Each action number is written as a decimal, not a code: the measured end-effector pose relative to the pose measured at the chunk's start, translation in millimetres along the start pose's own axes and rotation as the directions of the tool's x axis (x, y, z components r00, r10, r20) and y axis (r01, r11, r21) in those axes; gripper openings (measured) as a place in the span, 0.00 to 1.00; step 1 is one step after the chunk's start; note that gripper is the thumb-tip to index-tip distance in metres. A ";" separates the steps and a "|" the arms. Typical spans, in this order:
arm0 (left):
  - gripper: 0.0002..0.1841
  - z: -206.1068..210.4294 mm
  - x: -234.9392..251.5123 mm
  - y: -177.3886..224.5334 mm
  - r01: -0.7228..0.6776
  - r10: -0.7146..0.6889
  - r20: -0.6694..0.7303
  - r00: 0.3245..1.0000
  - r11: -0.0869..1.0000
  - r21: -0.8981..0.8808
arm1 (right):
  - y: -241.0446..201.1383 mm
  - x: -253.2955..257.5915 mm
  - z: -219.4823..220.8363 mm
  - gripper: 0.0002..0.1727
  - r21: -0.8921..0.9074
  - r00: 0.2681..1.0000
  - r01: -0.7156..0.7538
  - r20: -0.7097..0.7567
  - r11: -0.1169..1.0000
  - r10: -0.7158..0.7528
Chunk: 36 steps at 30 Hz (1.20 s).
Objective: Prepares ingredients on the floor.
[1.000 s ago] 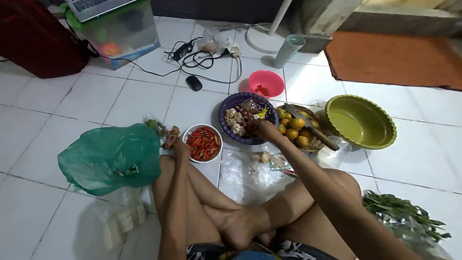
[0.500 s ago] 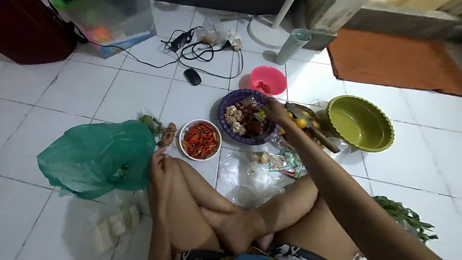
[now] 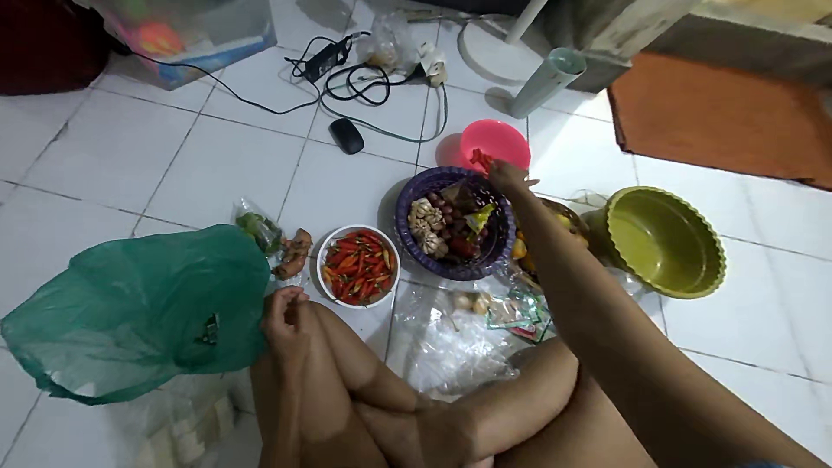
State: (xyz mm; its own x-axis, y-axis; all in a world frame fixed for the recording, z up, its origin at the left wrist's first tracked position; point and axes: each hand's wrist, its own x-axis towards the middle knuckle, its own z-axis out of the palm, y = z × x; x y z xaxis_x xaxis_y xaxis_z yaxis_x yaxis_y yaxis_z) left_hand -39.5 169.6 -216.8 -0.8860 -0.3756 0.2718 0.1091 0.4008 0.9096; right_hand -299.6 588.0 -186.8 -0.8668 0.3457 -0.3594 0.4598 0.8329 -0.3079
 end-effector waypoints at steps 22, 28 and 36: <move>0.11 0.2 4.7 -0.1 0.025 -0.026 0.050 0.998 0.999 0.031 | -105.8 -10.6 43.5 0.30 -0.040 0.937 0.343 0.084 0.938 -0.339; 0.11 -1.0 3.4 -1.8 0.022 -0.023 0.057 0.998 0.999 0.029 | -122.7 -60.9 59.2 0.22 -0.166 0.855 0.515 0.165 0.841 -0.491; 0.11 -0.7 3.6 1.5 0.024 -0.026 0.042 0.999 0.998 0.060 | -137.7 -139.7 99.5 0.17 -0.257 0.679 0.733 0.318 0.630 -0.661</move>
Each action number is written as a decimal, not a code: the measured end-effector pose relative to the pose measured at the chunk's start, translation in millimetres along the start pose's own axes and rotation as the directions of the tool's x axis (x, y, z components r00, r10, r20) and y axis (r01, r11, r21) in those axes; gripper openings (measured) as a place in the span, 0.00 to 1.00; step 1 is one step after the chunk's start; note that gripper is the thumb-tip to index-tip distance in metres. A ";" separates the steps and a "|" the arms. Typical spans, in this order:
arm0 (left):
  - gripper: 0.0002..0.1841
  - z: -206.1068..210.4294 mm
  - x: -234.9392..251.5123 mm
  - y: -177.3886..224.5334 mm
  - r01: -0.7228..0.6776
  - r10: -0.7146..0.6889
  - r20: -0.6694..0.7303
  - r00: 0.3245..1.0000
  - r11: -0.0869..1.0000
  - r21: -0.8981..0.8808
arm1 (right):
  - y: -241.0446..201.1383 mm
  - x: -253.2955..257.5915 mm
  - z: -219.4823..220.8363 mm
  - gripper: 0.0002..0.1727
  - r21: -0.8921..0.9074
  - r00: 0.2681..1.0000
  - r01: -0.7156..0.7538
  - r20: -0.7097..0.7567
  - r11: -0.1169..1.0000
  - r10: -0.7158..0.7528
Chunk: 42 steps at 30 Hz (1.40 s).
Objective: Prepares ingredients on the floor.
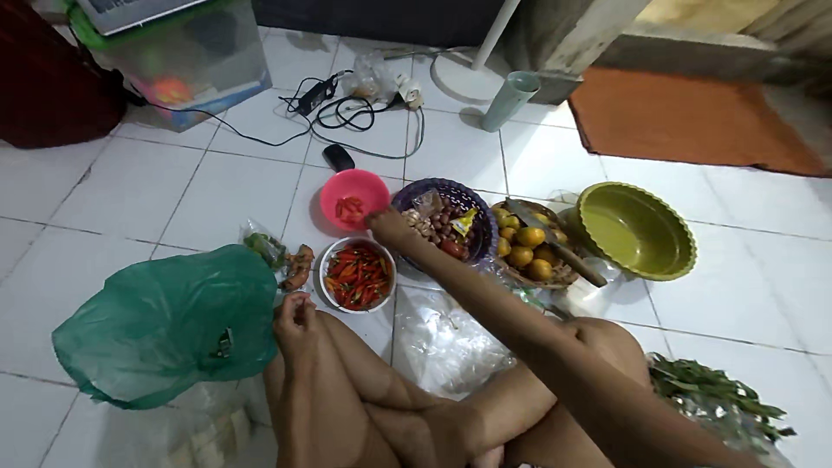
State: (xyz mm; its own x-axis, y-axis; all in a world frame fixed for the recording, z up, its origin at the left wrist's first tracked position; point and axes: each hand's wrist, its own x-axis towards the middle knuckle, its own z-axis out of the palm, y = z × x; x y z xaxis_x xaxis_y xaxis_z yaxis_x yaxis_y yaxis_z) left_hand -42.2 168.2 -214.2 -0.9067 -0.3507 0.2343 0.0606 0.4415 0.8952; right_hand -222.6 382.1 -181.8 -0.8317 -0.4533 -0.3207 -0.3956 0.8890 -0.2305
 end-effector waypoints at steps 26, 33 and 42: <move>0.12 -1.9 2.9 5.9 0.078 -0.081 0.012 0.997 0.987 0.138 | 63.4 -32.6 11.0 0.28 0.655 0.744 -0.498 -0.013 0.568 0.668; 0.26 21.5 64.7 0.4 0.210 -0.363 0.181 0.914 0.804 0.556 | 56.2 -35.8 17.4 0.28 0.594 0.835 -0.440 -0.005 0.673 0.550; 0.21 34.8 82.6 -7.2 0.243 -0.393 0.161 0.906 0.791 0.562 | 44.4 -28.3 7.1 0.33 0.593 0.762 -0.526 0.009 0.610 0.648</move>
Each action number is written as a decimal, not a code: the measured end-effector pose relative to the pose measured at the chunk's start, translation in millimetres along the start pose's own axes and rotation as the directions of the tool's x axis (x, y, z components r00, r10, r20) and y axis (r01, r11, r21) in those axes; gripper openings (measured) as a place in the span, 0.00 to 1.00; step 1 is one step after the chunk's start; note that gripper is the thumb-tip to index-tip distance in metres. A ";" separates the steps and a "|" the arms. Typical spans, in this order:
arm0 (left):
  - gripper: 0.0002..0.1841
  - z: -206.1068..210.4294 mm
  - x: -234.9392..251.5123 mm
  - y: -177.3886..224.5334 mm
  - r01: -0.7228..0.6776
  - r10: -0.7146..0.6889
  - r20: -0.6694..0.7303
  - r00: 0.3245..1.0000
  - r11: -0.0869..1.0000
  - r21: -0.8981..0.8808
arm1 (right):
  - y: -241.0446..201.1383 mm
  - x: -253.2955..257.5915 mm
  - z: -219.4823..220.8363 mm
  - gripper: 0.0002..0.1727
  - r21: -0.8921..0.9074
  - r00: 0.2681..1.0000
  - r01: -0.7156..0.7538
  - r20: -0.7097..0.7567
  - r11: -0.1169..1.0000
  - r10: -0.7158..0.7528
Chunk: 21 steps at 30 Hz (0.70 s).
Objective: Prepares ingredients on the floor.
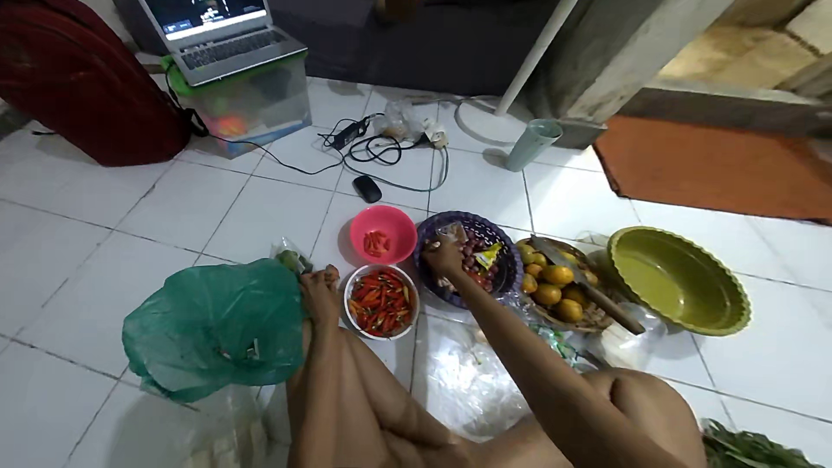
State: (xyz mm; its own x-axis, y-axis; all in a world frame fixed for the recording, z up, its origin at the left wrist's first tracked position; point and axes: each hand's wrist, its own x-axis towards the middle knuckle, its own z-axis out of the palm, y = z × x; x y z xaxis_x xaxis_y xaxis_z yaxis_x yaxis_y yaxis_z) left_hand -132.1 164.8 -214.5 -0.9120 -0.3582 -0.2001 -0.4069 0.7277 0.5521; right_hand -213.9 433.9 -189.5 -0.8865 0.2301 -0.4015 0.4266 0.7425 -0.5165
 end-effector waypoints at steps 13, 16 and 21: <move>0.16 2.8 -8.8 -7.9 -0.260 0.147 -0.308 0.940 0.894 -0.366 | 20.8 -34.3 -12.3 0.19 0.426 0.990 0.018 -0.132 0.904 0.042; 0.18 9.4 -9.1 -12.1 -0.368 0.185 -0.407 0.895 0.821 -0.436 | 8.5 -66.8 -3.3 0.19 0.393 0.987 0.147 -0.113 0.908 -0.111; 0.21 12.7 -15.2 -11.0 -0.405 0.106 -0.495 0.863 0.730 -0.550 | 2.2 -81.4 32.9 0.22 0.309 0.969 0.197 0.083 0.930 -0.232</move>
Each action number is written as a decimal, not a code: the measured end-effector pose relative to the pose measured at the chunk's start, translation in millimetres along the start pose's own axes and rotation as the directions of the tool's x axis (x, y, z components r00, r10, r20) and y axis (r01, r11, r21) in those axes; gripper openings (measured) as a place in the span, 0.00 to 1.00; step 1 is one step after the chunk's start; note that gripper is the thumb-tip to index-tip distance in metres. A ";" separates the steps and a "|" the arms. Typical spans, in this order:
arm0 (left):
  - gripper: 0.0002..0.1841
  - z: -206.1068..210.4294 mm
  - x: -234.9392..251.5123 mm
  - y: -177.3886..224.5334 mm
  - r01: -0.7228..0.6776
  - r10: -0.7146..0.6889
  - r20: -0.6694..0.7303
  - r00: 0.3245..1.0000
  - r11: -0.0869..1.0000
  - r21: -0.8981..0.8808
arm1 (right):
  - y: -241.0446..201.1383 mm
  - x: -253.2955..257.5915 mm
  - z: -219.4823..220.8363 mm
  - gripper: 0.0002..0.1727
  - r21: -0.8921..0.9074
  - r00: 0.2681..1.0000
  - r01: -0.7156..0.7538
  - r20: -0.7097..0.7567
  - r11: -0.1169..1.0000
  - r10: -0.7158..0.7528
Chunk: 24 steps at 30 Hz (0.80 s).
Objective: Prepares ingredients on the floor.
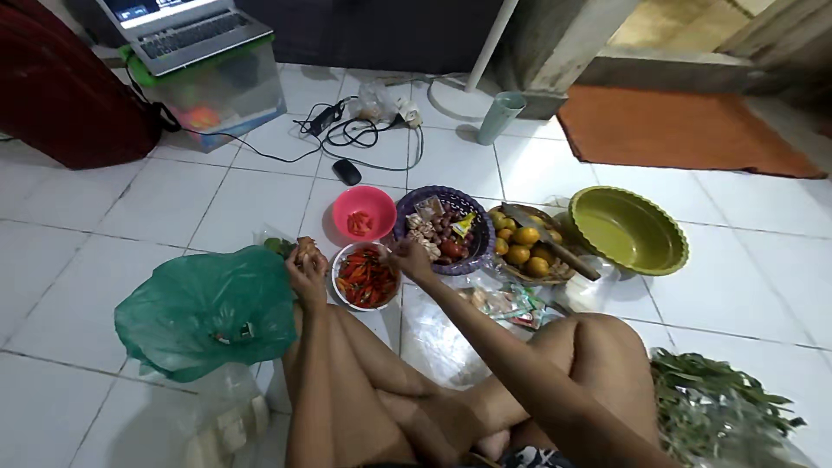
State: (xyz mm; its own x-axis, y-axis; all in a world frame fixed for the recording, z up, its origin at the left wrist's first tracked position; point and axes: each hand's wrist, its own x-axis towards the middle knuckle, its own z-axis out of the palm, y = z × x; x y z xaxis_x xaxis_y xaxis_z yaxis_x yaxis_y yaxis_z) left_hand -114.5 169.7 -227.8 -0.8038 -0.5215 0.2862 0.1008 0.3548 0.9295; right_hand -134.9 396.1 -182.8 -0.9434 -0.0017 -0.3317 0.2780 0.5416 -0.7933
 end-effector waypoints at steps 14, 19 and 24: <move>0.23 -37.0 0.5 31.4 0.774 -0.573 0.528 0.626 0.372 -0.513 | 89.0 -69.5 -135.1 0.16 0.105 0.911 0.067 -0.412 0.992 -0.018; 0.20 -39.9 -16.4 46.5 0.791 -0.598 0.525 0.605 0.380 -0.480 | 159.1 -97.8 -223.7 0.21 -0.160 0.794 -0.133 -0.608 0.978 0.008; 0.26 -50.7 -34.8 47.6 0.724 -0.565 0.504 0.654 0.271 -0.635 | 179.2 -106.4 -243.6 0.19 -0.246 0.775 -0.198 -0.632 0.949 -0.002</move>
State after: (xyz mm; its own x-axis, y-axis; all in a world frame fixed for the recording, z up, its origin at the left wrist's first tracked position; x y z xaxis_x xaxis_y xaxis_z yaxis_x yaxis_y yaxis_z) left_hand -52.0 165.4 -181.8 -0.8778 -0.1499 -0.4550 -0.1823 -0.7738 0.6067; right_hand -28.8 698.1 -165.3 -0.8460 0.5289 0.0671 0.4062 0.7210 -0.5614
